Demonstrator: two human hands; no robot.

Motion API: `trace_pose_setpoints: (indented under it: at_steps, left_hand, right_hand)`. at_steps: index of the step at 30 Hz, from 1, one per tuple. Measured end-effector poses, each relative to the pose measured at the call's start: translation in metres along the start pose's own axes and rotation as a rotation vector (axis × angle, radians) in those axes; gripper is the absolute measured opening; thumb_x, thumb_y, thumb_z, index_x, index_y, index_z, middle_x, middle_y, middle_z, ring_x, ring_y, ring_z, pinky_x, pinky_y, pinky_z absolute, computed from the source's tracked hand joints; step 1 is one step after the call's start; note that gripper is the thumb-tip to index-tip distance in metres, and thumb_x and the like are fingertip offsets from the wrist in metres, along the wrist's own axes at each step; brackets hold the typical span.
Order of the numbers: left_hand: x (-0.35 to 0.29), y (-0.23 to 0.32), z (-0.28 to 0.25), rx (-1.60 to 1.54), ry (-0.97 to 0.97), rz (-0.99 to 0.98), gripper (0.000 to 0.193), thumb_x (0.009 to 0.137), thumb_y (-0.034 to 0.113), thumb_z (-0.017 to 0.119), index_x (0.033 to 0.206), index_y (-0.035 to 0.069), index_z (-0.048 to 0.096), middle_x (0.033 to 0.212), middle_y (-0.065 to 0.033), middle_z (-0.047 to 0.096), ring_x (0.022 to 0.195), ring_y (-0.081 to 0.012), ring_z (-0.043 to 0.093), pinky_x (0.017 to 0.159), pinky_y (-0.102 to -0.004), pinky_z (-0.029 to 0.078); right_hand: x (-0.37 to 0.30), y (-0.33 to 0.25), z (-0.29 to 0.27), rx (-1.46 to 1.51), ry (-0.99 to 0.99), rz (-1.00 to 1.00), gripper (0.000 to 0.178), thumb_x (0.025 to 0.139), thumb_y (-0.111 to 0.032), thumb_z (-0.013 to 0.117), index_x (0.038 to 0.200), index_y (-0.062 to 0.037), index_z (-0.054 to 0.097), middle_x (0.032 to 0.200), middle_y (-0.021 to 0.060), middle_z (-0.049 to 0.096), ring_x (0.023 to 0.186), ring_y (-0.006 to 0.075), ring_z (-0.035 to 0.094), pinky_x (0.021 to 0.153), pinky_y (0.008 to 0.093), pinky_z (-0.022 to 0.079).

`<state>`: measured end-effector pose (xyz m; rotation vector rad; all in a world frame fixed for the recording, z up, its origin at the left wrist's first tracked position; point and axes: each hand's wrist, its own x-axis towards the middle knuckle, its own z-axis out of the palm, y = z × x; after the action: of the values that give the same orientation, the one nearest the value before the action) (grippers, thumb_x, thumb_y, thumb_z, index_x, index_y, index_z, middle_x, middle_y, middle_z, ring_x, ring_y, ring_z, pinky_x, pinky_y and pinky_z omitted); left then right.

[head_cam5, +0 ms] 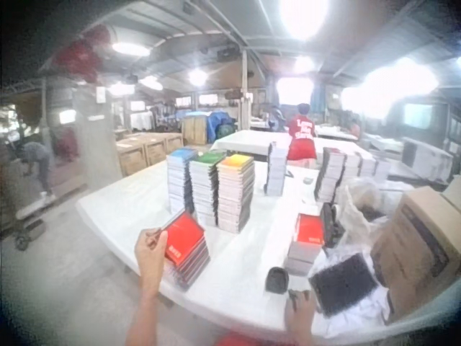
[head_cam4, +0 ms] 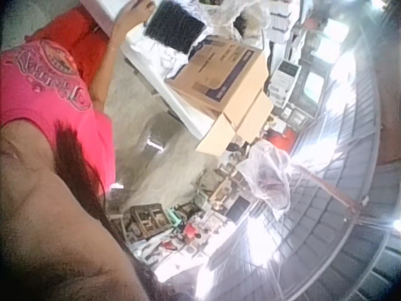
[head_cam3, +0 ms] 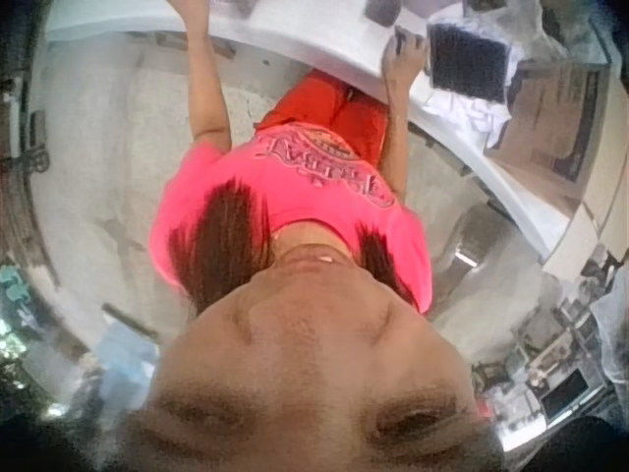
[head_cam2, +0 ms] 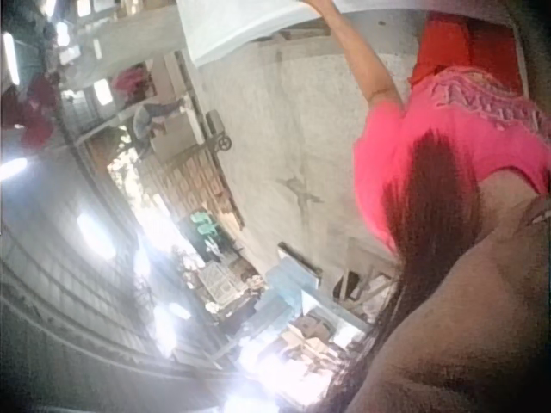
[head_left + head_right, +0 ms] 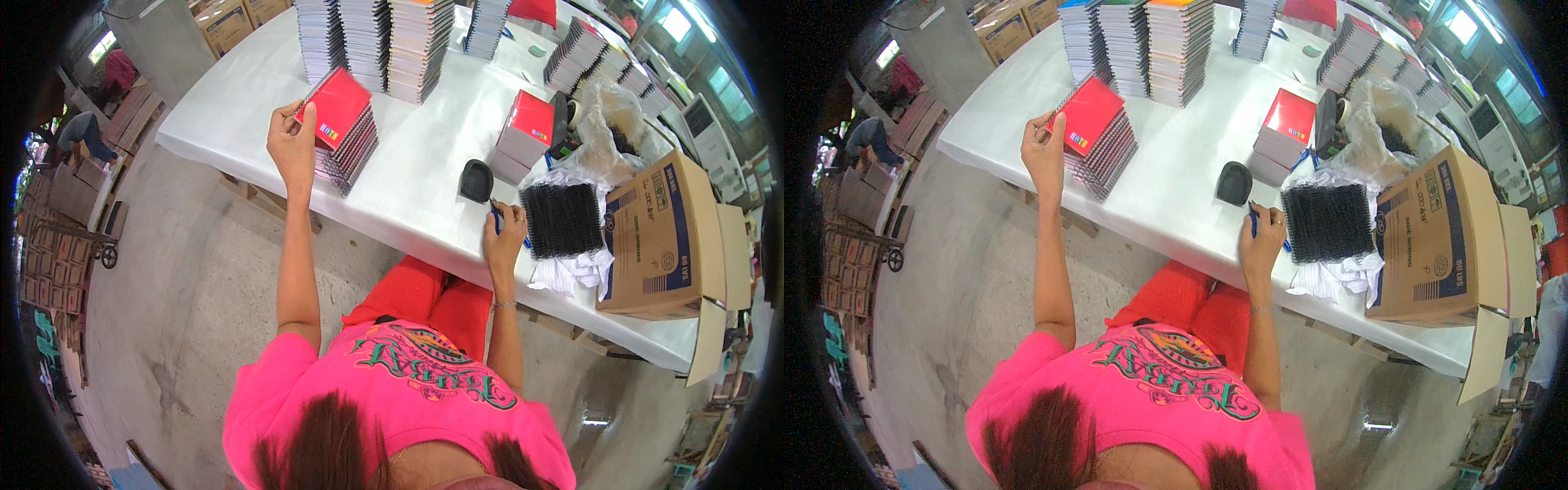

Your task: The person assembles spiral-bound notebooks by inserting black plastic spiral coils into the punched holes of red notebook covers. They use pliers to secure the coils and place the finished notebooks into a stack on the table.

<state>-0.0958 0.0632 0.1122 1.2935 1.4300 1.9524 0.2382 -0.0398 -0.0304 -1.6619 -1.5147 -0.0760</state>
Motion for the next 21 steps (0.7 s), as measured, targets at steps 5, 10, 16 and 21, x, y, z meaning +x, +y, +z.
trace_pose_setpoints:
  at_steps: [5,10,16,21]
  left_hand:
    - [0.005,-0.034,-0.01,0.272,0.103,0.096,0.031,0.09,0.026,0.07,0.102,-0.003,0.065,0.091,-0.0078,0.062,0.083,-0.0154,0.053,0.081,-0.031,0.045]
    - [0.006,-0.065,-0.014,0.215,0.105,-0.011,0.034,0.091,0.032,0.068,0.101,-0.001,0.066,0.103,-0.0105,0.058,0.098,-0.0194,0.05,0.092,-0.0347,0.041]
    - [0.009,-0.083,-0.017,0.07,0.039,-0.092,0.035,0.091,0.032,0.068,0.1,-0.001,0.064,0.102,-0.0105,0.057,0.097,-0.0191,0.05,0.093,-0.0343,0.04]
    - [0.007,-0.083,-0.014,0.032,0.024,-0.114,0.034,0.093,0.032,0.066,0.101,-0.001,0.062,0.099,-0.01,0.058,0.097,-0.019,0.05,0.093,-0.0336,0.04]
  right_hand:
    - [-0.001,-0.001,-0.002,-0.008,-0.02,0.002,0.025,0.087,-0.012,0.063,0.111,-0.0066,0.065,0.108,0.017,0.053,0.108,0.0334,0.051,0.096,0.0463,0.038]
    - [-0.001,-0.001,-0.005,0.003,-0.039,0.032,0.025,0.086,-0.012,0.064,0.111,-0.007,0.065,0.11,0.0175,0.054,0.109,0.034,0.051,0.097,0.0463,0.037]
    - [-0.001,-0.003,-0.004,-0.013,-0.026,0.024,0.024,0.085,-0.011,0.065,0.109,-0.0064,0.065,0.11,0.0182,0.054,0.109,0.0348,0.051,0.096,0.0453,0.038]
    - [0.01,-0.006,-0.009,0.104,0.062,0.034,0.022,0.088,-0.01,0.063,0.11,-0.0043,0.064,0.106,0.0177,0.056,0.102,0.0342,0.054,0.092,0.0427,0.042]
